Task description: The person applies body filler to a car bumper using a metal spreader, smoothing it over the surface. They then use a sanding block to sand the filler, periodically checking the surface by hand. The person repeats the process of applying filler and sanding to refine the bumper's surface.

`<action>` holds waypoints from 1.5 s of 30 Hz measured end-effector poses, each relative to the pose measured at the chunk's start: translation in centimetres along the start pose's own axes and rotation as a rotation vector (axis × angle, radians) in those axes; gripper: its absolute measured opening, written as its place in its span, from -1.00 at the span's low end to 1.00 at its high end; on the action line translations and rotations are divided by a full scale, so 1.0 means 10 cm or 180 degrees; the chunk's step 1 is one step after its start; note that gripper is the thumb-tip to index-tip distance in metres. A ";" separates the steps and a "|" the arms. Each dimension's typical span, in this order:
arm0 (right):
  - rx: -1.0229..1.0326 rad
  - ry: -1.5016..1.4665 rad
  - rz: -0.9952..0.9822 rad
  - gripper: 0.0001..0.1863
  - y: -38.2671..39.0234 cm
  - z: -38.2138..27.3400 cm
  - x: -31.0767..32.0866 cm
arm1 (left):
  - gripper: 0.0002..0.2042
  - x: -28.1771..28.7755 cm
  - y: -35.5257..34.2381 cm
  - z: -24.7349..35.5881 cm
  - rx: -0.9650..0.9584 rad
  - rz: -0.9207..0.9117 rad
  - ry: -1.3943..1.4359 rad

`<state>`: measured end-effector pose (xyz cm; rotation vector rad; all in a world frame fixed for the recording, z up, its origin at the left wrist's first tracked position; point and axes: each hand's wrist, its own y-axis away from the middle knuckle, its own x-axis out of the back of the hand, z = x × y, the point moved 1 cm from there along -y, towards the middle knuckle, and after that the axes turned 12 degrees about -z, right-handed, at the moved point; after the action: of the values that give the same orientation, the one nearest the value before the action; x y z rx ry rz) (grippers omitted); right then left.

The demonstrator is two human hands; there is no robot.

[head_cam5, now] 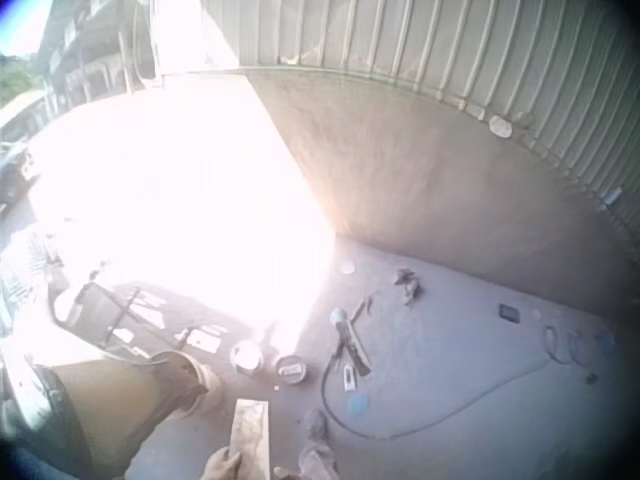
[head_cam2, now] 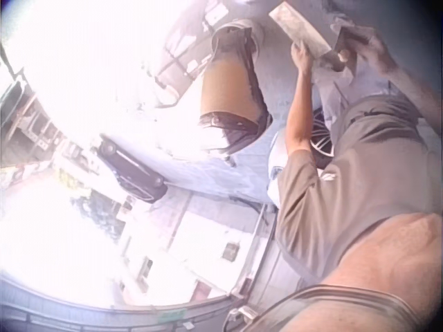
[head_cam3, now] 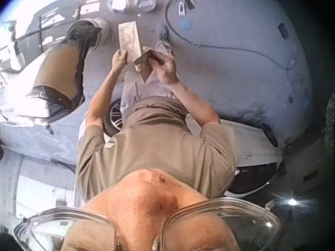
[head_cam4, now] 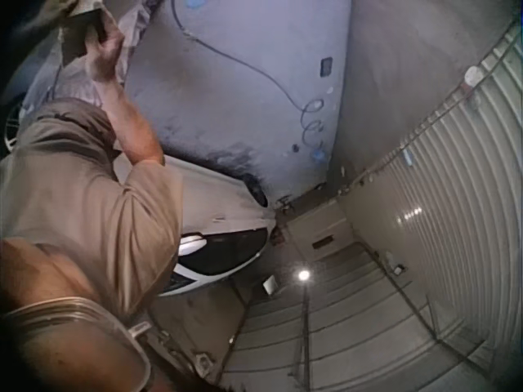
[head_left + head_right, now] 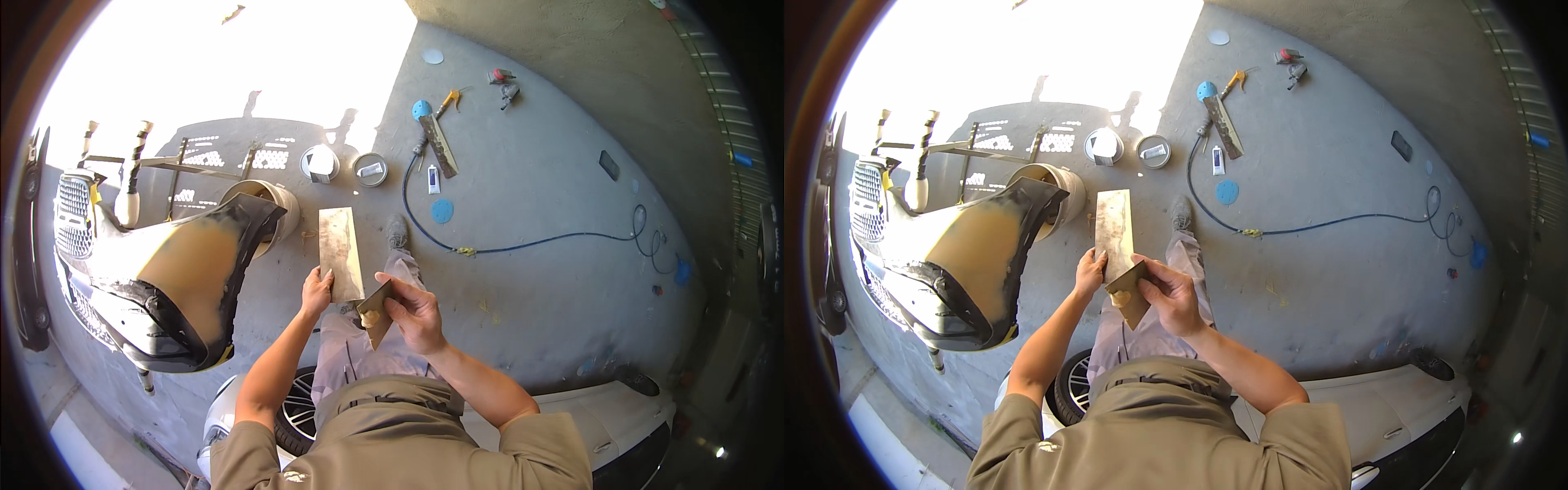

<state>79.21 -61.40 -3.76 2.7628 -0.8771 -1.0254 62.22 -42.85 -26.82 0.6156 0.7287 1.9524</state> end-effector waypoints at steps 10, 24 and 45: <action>-0.0450 0.0206 0.0717 -0.52 -0.88 0.44 1.94 | -0.59 -0.81 -3.39 -0.55 -0.0186 -0.0033 -0.0503; -0.1153 0.0677 0.0692 -0.53 -1.41 1.45 2.84 | -0.41 -1.18 -4.75 -1.65 0.0622 0.1393 0.0351; 0.0824 0.3560 -0.0745 -0.60 -1.57 0.16 0.99 | -0.72 -0.57 -1.05 0.40 0.0086 -0.0989 0.3657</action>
<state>91.99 -53.36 -14.68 2.9555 -0.4972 0.7002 73.63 -42.84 -32.12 -0.6777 1.4186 1.8815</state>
